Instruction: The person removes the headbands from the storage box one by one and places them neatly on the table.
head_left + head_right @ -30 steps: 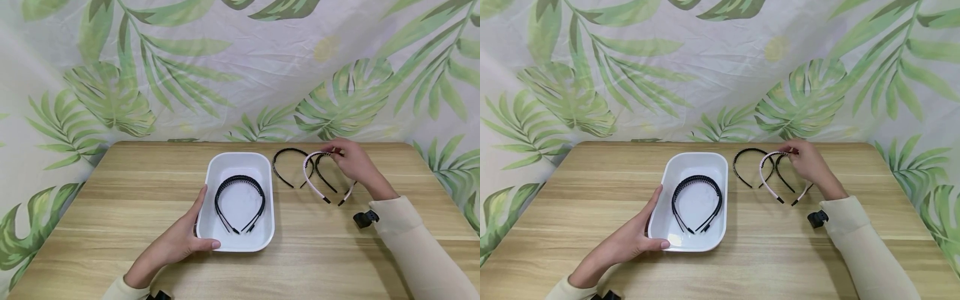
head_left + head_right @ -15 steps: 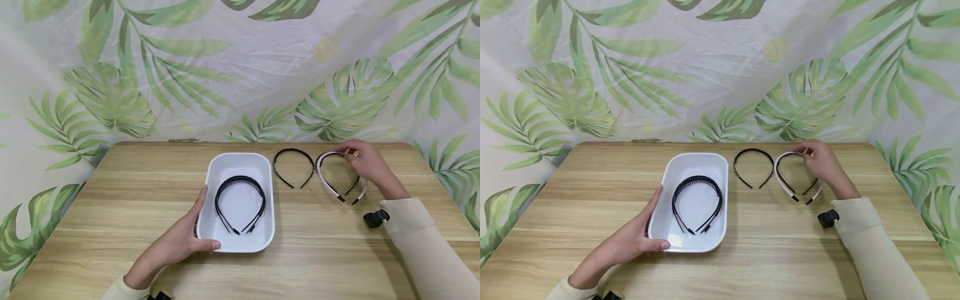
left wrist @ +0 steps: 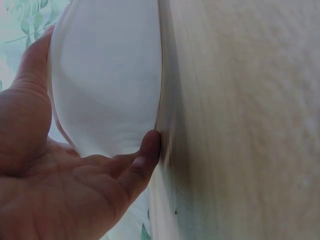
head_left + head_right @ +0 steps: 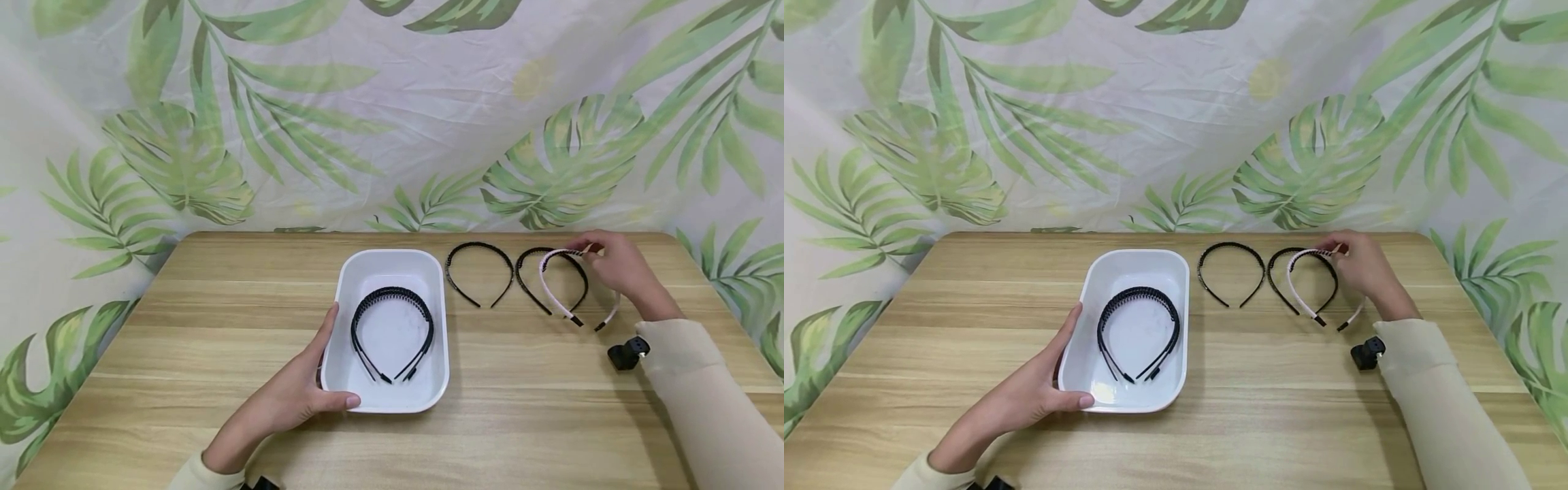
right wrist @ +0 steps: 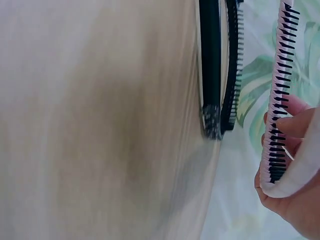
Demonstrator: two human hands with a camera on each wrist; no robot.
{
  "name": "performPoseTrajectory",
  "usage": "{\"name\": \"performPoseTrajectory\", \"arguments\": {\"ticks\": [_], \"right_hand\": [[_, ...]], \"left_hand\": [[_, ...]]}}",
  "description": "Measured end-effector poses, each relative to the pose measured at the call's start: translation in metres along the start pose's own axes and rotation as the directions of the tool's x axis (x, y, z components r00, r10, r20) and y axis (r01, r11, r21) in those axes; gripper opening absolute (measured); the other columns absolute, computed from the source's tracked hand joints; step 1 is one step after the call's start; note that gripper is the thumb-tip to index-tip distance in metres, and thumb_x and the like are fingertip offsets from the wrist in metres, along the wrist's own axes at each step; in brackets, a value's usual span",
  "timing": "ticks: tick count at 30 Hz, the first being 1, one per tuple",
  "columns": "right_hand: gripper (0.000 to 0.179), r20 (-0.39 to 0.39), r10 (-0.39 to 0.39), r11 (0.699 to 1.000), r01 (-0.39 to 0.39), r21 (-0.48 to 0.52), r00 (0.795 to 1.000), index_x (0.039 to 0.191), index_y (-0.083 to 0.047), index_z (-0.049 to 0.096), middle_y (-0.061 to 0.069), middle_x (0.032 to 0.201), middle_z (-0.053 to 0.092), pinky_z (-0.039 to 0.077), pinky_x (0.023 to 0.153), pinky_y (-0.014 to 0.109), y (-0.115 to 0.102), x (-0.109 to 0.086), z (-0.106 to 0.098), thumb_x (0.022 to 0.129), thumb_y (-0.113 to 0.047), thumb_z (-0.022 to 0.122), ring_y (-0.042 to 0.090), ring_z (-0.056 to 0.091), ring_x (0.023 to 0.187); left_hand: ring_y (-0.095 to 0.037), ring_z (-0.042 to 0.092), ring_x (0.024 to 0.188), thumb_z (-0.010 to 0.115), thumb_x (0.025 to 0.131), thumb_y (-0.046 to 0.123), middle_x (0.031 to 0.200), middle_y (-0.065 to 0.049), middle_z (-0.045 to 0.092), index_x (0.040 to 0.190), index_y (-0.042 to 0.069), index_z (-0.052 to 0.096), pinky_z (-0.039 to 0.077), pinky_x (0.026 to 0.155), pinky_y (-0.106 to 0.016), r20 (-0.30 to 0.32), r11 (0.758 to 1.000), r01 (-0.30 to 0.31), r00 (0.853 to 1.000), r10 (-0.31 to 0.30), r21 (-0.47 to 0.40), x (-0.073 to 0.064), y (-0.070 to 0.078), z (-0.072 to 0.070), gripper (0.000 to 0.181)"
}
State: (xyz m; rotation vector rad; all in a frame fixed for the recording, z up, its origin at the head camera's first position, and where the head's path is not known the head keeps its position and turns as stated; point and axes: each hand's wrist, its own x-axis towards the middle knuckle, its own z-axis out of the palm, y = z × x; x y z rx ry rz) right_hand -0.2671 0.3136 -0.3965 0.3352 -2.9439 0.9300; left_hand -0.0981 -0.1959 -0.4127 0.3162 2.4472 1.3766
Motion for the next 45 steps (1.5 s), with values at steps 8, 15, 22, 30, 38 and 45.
{"name": "performPoseTrajectory", "arguments": {"ticks": [8, 15, 22, 30, 38, 45], "right_hand": [[0.032, 0.010, 0.028, 0.999, -0.028, -0.021, 1.000, 0.123, 0.006, 0.070, 0.031, 0.124, 0.068, 0.045, 0.081, 0.043, 0.013, 0.001, -0.009, 0.100, 0.009, 0.048, 0.047, 0.061, 0.111], [0.031, -0.003, 0.029, 0.999, -0.029, -0.036, 1.000, 0.120, 0.006, 0.072, 0.032, 0.123, 0.069, 0.044, 0.077, 0.035, 0.024, 0.002, -0.013, 0.099, 0.010, 0.049, 0.045, 0.061, 0.107], [0.032, -0.002, 0.039, 0.998, -0.039, -0.057, 0.999, 0.119, 0.007, 0.072, 0.034, 0.123, 0.068, 0.044, 0.075, 0.034, 0.028, 0.003, -0.019, 0.098, 0.010, 0.048, 0.046, 0.061, 0.105], [0.031, 0.002, 0.052, 0.998, -0.052, -0.046, 0.999, 0.116, 0.008, 0.072, 0.034, 0.120, 0.069, 0.044, 0.075, 0.030, 0.038, 0.002, -0.020, 0.097, 0.011, 0.048, 0.045, 0.060, 0.105], [0.033, -0.006, 0.054, 0.997, -0.054, -0.056, 0.999, 0.112, 0.007, 0.074, 0.031, 0.115, 0.071, 0.041, 0.070, 0.015, 0.051, 0.003, -0.023, 0.093, 0.014, 0.047, 0.034, 0.062, 0.098], [0.035, 0.019, 0.095, 0.993, -0.093, -0.066, 0.995, 0.114, 0.006, 0.074, 0.034, 0.119, 0.068, 0.044, 0.073, 0.024, 0.055, 0.003, -0.031, 0.094, 0.010, 0.046, 0.046, 0.062, 0.106]], "left_hand": [[-0.034, 0.024, 0.156, 0.094, 0.078, 0.030, 0.178, -0.008, 0.000, 0.169, 0.033, -0.007, 0.020, 0.106, -0.002, 0.003, 1.000, -0.003, 1.000, 0.003, -0.023, 0.001, -0.001, 0.001, 0.136], [-0.037, 0.025, 0.156, 0.093, 0.079, 0.030, 0.177, -0.012, 0.000, 0.169, 0.030, -0.008, 0.023, 0.108, -0.004, 0.004, 1.000, -0.024, 1.000, 0.024, -0.020, 0.000, 0.000, 0.000, 0.136], [-0.034, 0.023, 0.157, 0.094, 0.078, 0.030, 0.178, -0.007, -0.001, 0.169, 0.034, -0.008, 0.021, 0.106, -0.002, 0.006, 0.999, -0.002, 1.000, 0.003, -0.033, 0.001, -0.001, 0.001, 0.136], [-0.034, 0.022, 0.157, 0.094, 0.078, 0.033, 0.178, -0.008, 0.000, 0.168, 0.036, -0.007, 0.021, 0.111, -0.007, -0.001, 1.000, 0.005, 1.000, -0.005, -0.001, 0.001, -0.001, 0.001, 0.135], [-0.032, 0.025, 0.156, 0.093, 0.079, 0.032, 0.177, -0.009, 0.002, 0.168, 0.036, -0.008, 0.024, 0.118, -0.018, -0.002, 1.000, 0.004, 1.000, -0.004, 0.007, 0.001, -0.001, 0.001, 0.135], [-0.033, 0.032, 0.152, 0.094, 0.078, 0.033, 0.177, -0.010, 0.004, 0.169, 0.035, -0.007, 0.027, 0.114, -0.013, -0.009, 1.000, -0.005, 1.000, 0.005, 0.014, 0.001, -0.002, 0.001, 0.136]]}}
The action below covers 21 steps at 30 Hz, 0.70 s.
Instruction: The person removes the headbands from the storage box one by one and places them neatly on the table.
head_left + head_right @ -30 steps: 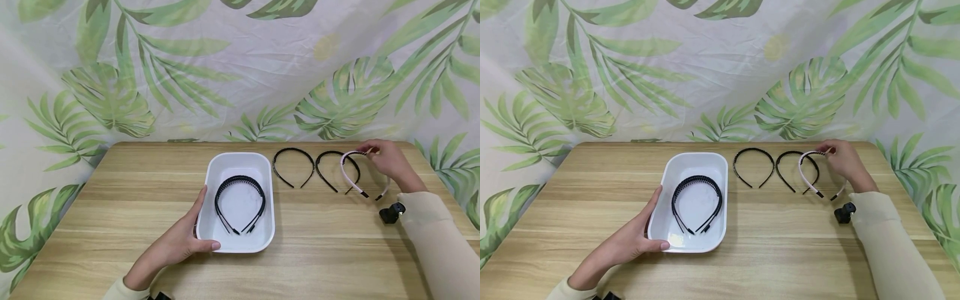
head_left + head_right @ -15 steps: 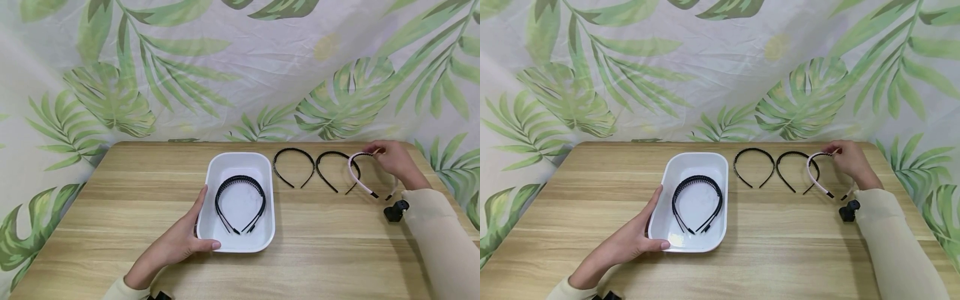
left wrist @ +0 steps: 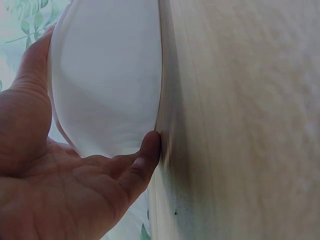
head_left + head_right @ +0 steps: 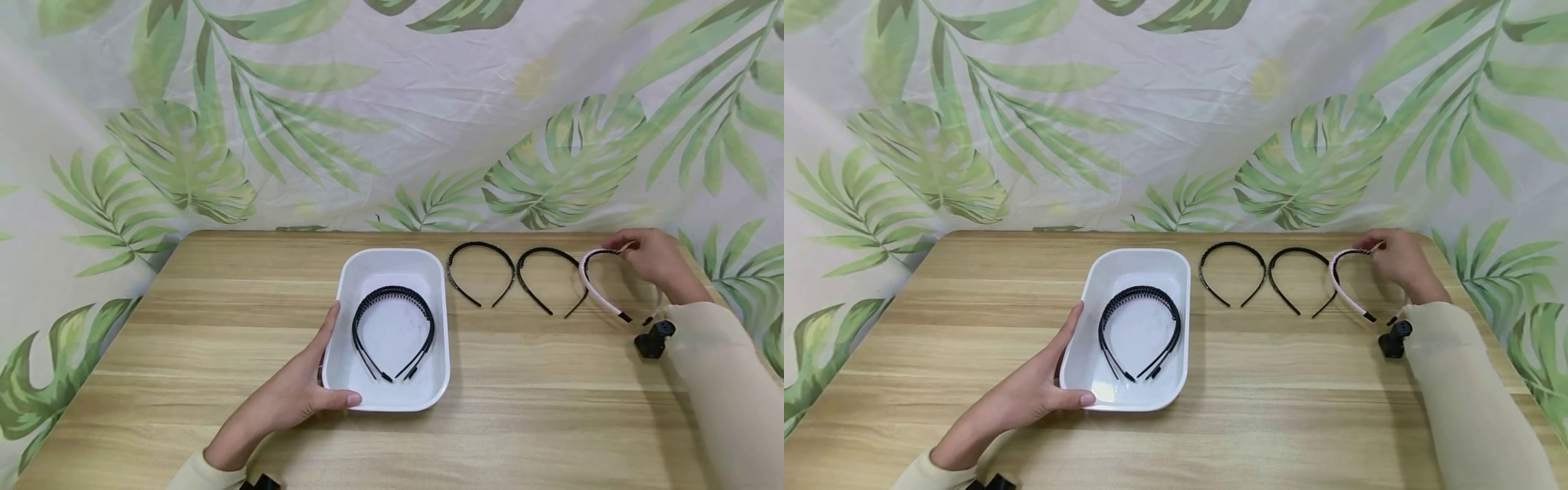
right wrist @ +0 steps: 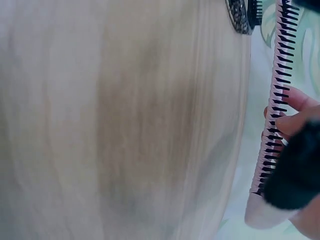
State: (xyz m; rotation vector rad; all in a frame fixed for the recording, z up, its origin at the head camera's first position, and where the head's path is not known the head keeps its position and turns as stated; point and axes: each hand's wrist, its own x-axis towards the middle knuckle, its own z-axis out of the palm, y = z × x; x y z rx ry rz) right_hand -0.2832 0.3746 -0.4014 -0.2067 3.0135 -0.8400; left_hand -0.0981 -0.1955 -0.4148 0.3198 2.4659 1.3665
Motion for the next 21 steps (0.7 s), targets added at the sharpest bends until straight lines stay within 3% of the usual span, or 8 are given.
{"name": "performPoseTrajectory", "arguments": {"ticks": [5, 14, 21], "right_hand": [[0.037, 0.017, 0.026, 0.999, -0.025, -0.021, 1.000, 0.117, 0.006, 0.073, 0.035, 0.123, 0.066, 0.046, 0.077, 0.034, 0.007, 0.000, -0.004, 0.094, 0.008, 0.044, 0.049, 0.061, 0.109], [0.039, 0.000, 0.030, 0.999, -0.030, -0.035, 1.000, 0.112, 0.007, 0.075, 0.034, 0.113, 0.068, 0.043, 0.074, 0.029, 0.019, 0.002, -0.005, 0.089, 0.010, 0.043, 0.044, 0.060, 0.102], [0.042, 0.024, 0.047, 0.998, -0.046, -0.041, 0.999, 0.115, 0.007, 0.073, 0.036, 0.117, 0.066, 0.045, 0.077, 0.037, 0.022, 0.002, -0.007, 0.089, 0.009, 0.041, 0.047, 0.060, 0.104]], "left_hand": [[-0.034, 0.033, 0.152, 0.094, 0.078, 0.031, 0.177, -0.010, 0.002, 0.169, 0.035, -0.008, 0.027, 0.109, -0.007, 0.007, 1.000, 0.004, 1.000, -0.004, -0.022, 0.001, 0.000, 0.000, 0.136], [-0.033, 0.029, 0.154, 0.094, 0.078, 0.030, 0.178, -0.008, 0.000, 0.168, 0.036, -0.008, 0.025, 0.107, -0.005, 0.011, 0.999, 0.014, 1.000, -0.014, -0.039, 0.000, 0.001, 0.000, 0.136], [-0.033, 0.026, 0.155, 0.094, 0.079, 0.031, 0.178, -0.007, 0.000, 0.168, 0.036, -0.008, 0.023, 0.106, -0.004, 0.011, 0.999, 0.013, 1.000, -0.013, -0.042, 0.000, 0.001, 0.000, 0.135]]}}
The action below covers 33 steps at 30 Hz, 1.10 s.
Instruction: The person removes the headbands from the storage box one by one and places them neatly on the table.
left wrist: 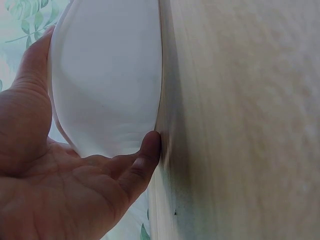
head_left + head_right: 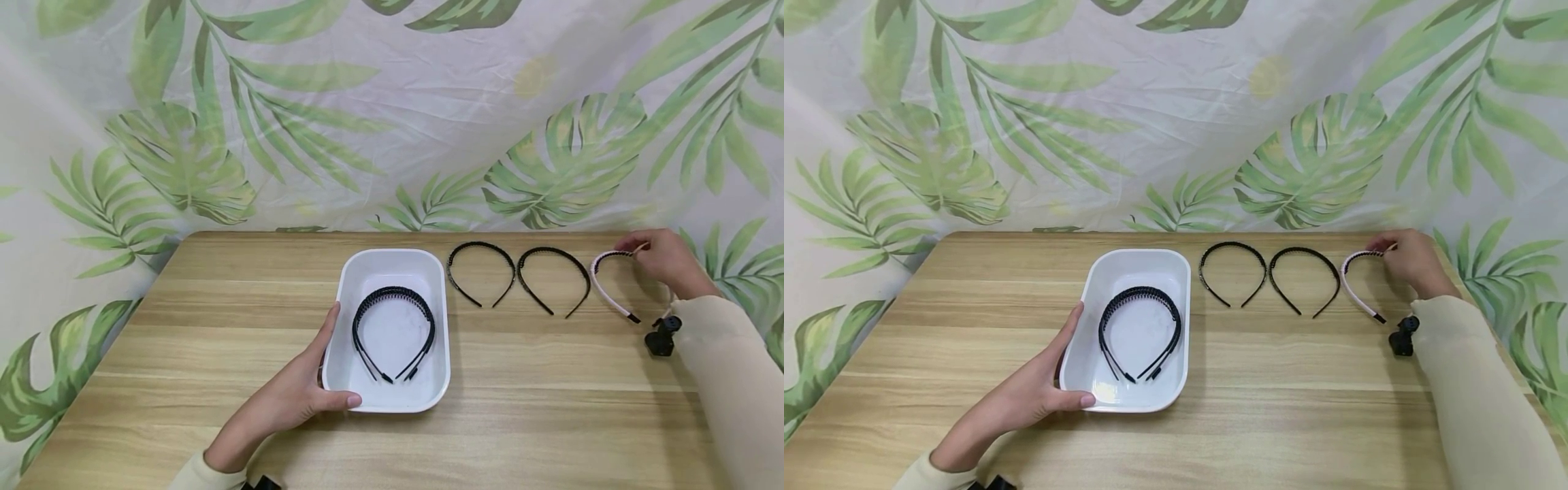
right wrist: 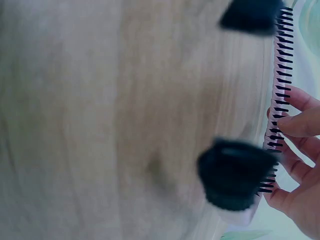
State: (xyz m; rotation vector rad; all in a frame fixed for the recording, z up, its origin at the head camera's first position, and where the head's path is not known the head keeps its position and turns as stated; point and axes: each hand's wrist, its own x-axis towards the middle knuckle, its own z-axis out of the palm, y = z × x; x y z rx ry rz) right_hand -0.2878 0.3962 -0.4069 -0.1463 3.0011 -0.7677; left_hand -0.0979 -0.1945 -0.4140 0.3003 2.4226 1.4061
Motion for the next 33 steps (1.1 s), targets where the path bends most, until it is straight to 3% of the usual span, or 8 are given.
{"name": "performPoseTrajectory", "arguments": {"ticks": [17, 26, 33], "right_hand": [[0.038, -0.019, 0.002, 1.000, -0.003, -0.010, 1.000, 0.112, 0.007, 0.074, 0.036, 0.114, 0.068, 0.044, 0.072, 0.029, 0.0079, 0.0032, 0.0063, 0.091, 0.010, 0.043, 0.046, 0.061, 0.102], [0.037, -0.056, -0.043, 0.999, 0.041, -0.023, 0.998, 0.106, 0.005, 0.077, 0.031, 0.105, 0.073, 0.041, 0.065, 0.021, 0.0055, 0.0027, 0.0090, 0.087, 0.013, 0.046, 0.027, 0.063, 0.087], [0.035, -0.048, -0.054, 0.998, 0.052, -0.032, 0.997, 0.106, 0.005, 0.077, 0.030, 0.103, 0.073, 0.044, 0.068, 0.028, 0.0050, 0.0025, 0.0083, 0.089, 0.012, 0.048, 0.039, 0.064, 0.091]], "left_hand": [[-0.033, 0.030, 0.153, 0.094, 0.078, 0.031, 0.178, -0.007, 0.000, 0.168, 0.037, -0.008, 0.025, 0.106, -0.004, 0.004, 1.000, 0.001, 1.000, -0.001, 0.000, 0.0008, -0.0003, -0.0003, 0.136], [-0.035, 0.032, 0.152, 0.094, 0.078, 0.031, 0.177, -0.009, 0.002, 0.169, 0.034, -0.008, 0.028, 0.106, -0.006, 0.000, 1.000, -0.010, 1.000, 0.010, 0.019, 0.0011, -0.0013, -0.0004, 0.137], [-0.035, 0.033, 0.151, 0.094, 0.078, 0.031, 0.177, -0.010, 0.002, 0.169, 0.033, -0.008, 0.030, 0.106, -0.007, 0.000, 1.000, -0.017, 1.000, 0.017, 0.020, 0.0011, -0.0009, -0.0004, 0.137]]}}
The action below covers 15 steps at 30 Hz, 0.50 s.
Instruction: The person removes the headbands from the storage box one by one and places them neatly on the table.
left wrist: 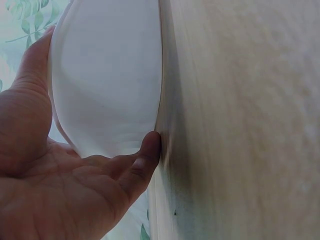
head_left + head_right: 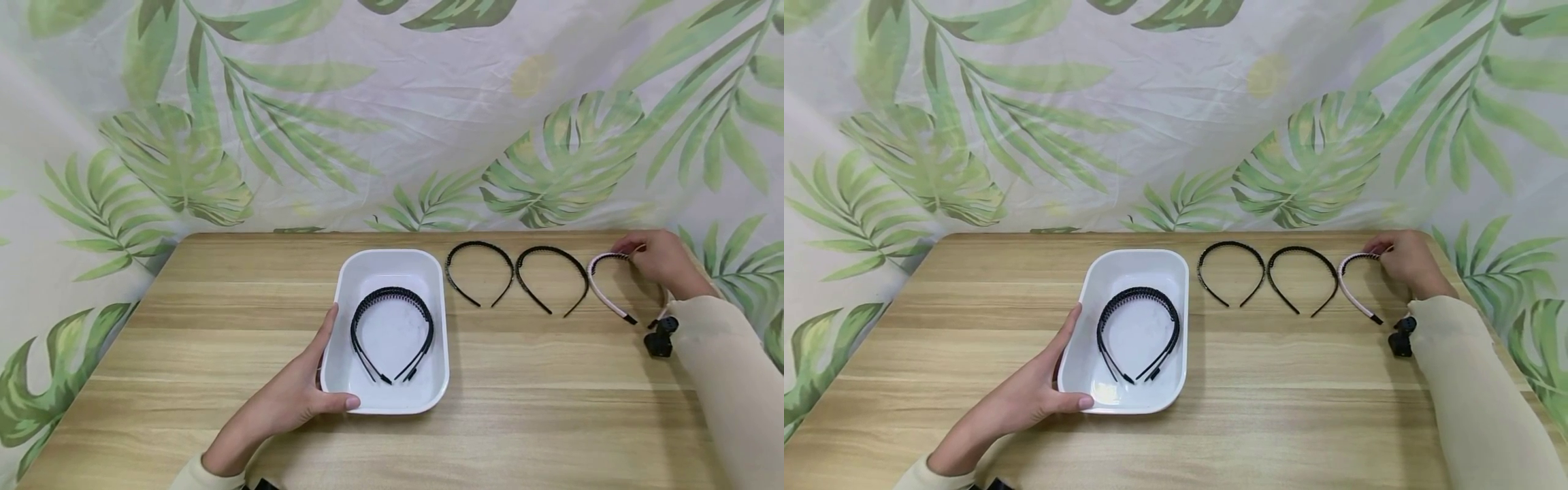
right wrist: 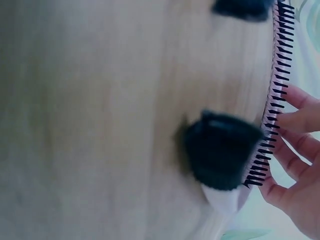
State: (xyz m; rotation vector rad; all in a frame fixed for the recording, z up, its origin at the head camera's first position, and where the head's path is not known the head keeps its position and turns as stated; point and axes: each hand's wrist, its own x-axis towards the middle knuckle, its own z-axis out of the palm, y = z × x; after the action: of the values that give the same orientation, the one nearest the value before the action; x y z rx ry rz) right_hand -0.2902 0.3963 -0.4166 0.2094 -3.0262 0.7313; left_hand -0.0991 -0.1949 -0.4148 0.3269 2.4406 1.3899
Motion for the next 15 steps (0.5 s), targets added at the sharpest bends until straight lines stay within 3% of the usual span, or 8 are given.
{"name": "performPoseTrajectory", "arguments": {"ticks": [2, 5, 8, 11, 15], "right_hand": [[0.033, 0.008, 0.007, 1.000, -0.007, -0.003, 1.000, 0.108, 0.005, 0.077, 0.030, 0.105, 0.073, 0.047, 0.071, 0.033, 0.001, 0.000, 0.000, 0.091, 0.011, 0.050, 0.042, 0.064, 0.094], [0.029, 0.036, 0.026, 1.000, -0.026, 0.005, 0.999, 0.115, 0.008, 0.073, 0.035, 0.113, 0.070, 0.053, 0.081, 0.051, 0.001, -0.002, -0.002, 0.096, 0.007, 0.051, 0.050, 0.063, 0.103], [0.030, 0.064, 0.056, 0.998, -0.057, 0.009, 0.996, 0.124, 0.011, 0.067, 0.039, 0.122, 0.064, 0.047, 0.092, 0.066, -0.001, -0.006, -0.005, 0.101, 0.003, 0.049, 0.056, 0.058, 0.113], [0.032, 0.070, 0.071, 0.997, -0.072, 0.013, 0.995, 0.128, 0.013, 0.064, 0.041, 0.125, 0.061, 0.044, 0.094, 0.068, -0.005, -0.009, -0.007, 0.104, 0.000, 0.046, 0.057, 0.056, 0.115], [0.031, 0.034, 0.030, 1.000, -0.030, 0.004, 0.999, 0.126, 0.012, 0.065, 0.040, 0.122, 0.063, 0.047, 0.089, 0.065, -0.013, -0.011, -0.007, 0.103, -0.001, 0.049, 0.055, 0.058, 0.112]], "left_hand": [[-0.034, 0.034, 0.151, 0.094, 0.078, 0.031, 0.177, -0.009, 0.002, 0.169, 0.034, -0.008, 0.030, 0.106, -0.007, 0.001, 1.000, 0.001, 1.000, -0.001, -0.004, 0.000, 0.000, 0.000, 0.137], [-0.034, 0.033, 0.151, 0.094, 0.078, 0.031, 0.178, -0.009, 0.002, 0.169, 0.034, -0.008, 0.029, 0.106, -0.006, 0.000, 1.000, 0.001, 1.000, -0.001, -0.003, 0.000, 0.000, 0.000, 0.136], [-0.034, 0.032, 0.152, 0.094, 0.078, 0.032, 0.177, -0.009, 0.001, 0.169, 0.033, -0.007, 0.027, 0.107, -0.005, -0.002, 1.000, 0.001, 1.000, -0.001, 0.001, -0.001, 0.000, 0.000, 0.136], [-0.034, 0.030, 0.153, 0.094, 0.078, 0.032, 0.177, -0.009, 0.001, 0.169, 0.033, -0.007, 0.025, 0.107, -0.004, -0.003, 1.000, 0.003, 1.000, -0.003, 0.003, -0.001, 0.000, 0.000, 0.136], [-0.034, 0.029, 0.154, 0.094, 0.078, 0.032, 0.178, -0.008, 0.001, 0.169, 0.033, -0.007, 0.024, 0.106, -0.004, -0.004, 1.000, 0.004, 1.000, -0.004, 0.002, -0.001, -0.001, 0.000, 0.136]]}}
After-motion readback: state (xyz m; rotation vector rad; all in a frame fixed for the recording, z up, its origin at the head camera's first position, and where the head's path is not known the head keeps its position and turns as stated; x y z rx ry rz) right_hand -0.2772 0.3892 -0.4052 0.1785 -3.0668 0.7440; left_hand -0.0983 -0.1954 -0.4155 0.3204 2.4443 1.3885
